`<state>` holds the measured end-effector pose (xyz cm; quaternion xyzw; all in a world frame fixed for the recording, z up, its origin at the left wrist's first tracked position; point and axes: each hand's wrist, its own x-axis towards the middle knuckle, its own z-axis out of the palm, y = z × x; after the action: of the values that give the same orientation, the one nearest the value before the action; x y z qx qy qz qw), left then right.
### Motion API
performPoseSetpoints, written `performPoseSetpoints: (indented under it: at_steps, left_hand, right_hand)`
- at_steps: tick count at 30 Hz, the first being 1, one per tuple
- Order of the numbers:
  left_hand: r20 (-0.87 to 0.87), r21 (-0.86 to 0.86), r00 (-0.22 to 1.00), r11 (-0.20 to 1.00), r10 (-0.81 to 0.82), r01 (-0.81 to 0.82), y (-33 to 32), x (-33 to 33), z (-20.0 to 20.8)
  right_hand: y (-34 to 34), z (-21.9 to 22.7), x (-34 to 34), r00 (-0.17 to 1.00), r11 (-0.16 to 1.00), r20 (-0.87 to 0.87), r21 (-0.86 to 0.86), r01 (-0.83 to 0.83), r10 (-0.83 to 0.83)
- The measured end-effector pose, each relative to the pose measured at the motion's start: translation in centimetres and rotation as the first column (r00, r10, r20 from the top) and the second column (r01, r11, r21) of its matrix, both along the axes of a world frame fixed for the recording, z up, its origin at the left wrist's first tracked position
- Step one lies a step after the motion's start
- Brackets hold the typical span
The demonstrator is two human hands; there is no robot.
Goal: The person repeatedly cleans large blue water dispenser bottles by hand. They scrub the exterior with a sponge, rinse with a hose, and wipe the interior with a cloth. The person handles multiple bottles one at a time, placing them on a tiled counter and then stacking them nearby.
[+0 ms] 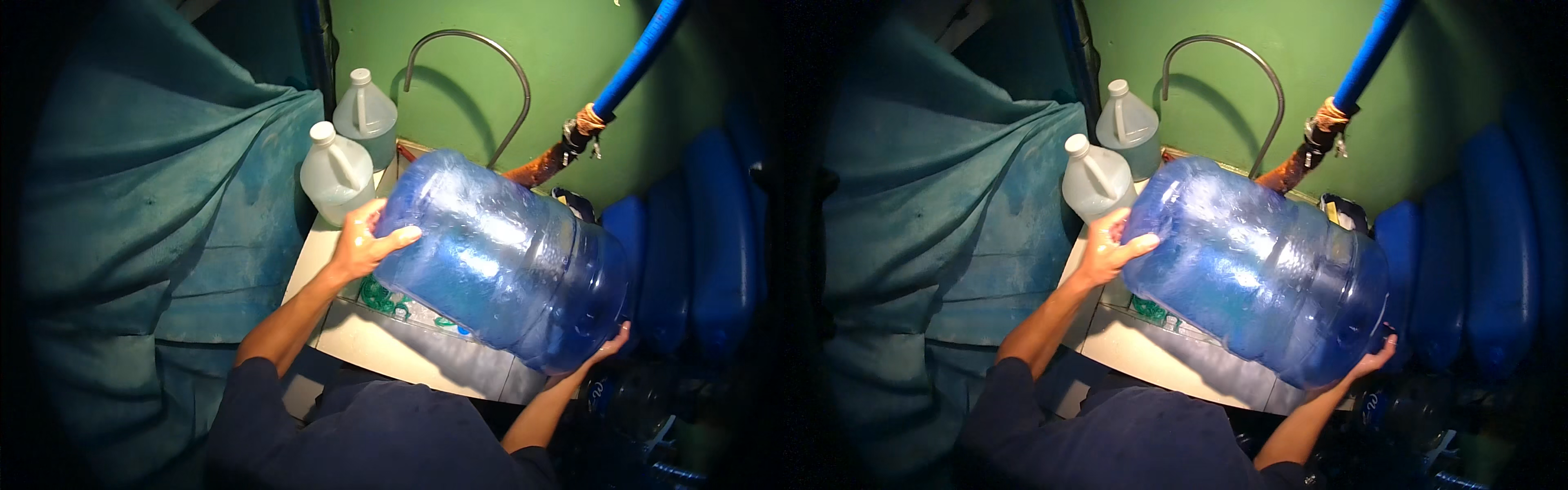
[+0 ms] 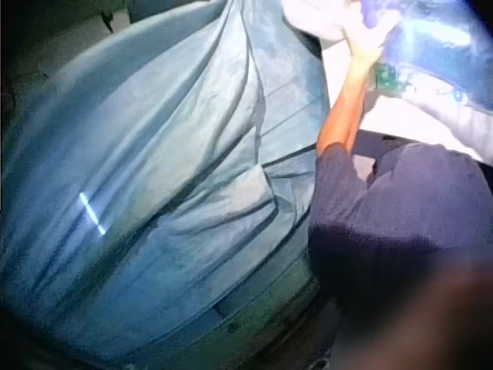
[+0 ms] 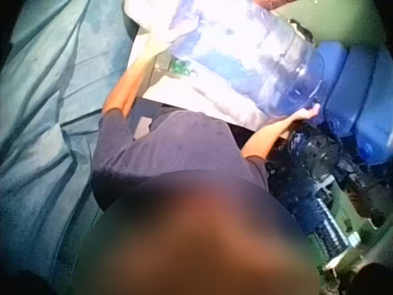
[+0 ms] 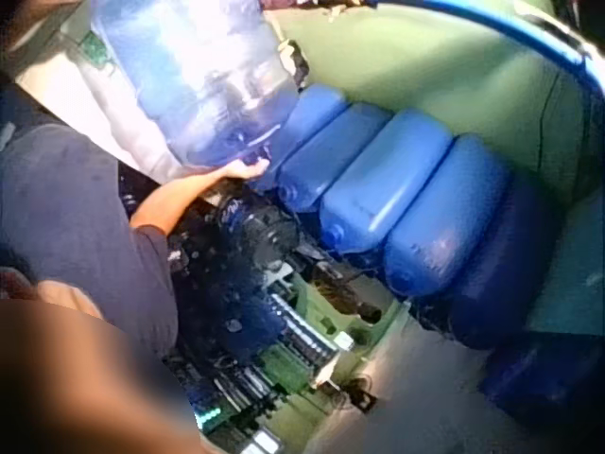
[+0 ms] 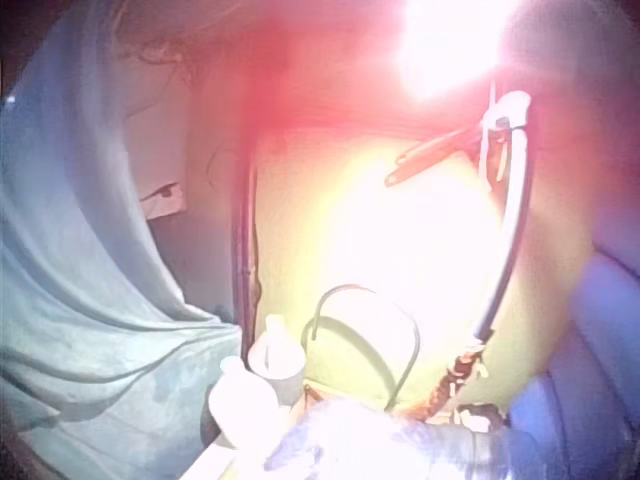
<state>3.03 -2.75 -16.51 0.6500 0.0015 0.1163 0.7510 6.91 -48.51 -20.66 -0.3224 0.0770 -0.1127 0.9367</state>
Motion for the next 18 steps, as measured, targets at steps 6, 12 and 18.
performPoseSetpoints:
  at_steps: [6, 12, 18]
  left_hand:
    - [0.350, 0.804, 0.936, 0.501, 0.039, -0.322, 2.7, -1.3, 9.6]
    - [0.459, 0.886, 0.855, 0.189, -0.241, -0.422, 1.5, -1.9, 20.4]
    - [0.433, 0.875, 0.837, -0.070, -0.334, -0.480, 0.9, -3.4, 24.7]
  right_hand:
    - [11.4, -6.5, -1.7, 0.983, 0.930, -0.040, 0.332, -0.155, 0.178]
    - [19.0, -7.6, 0.5, 0.932, 0.771, 0.090, 0.538, -0.341, 0.350]
    - [22.5, -8.1, 1.3, 0.889, 0.667, 0.176, 0.604, -0.436, 0.423]
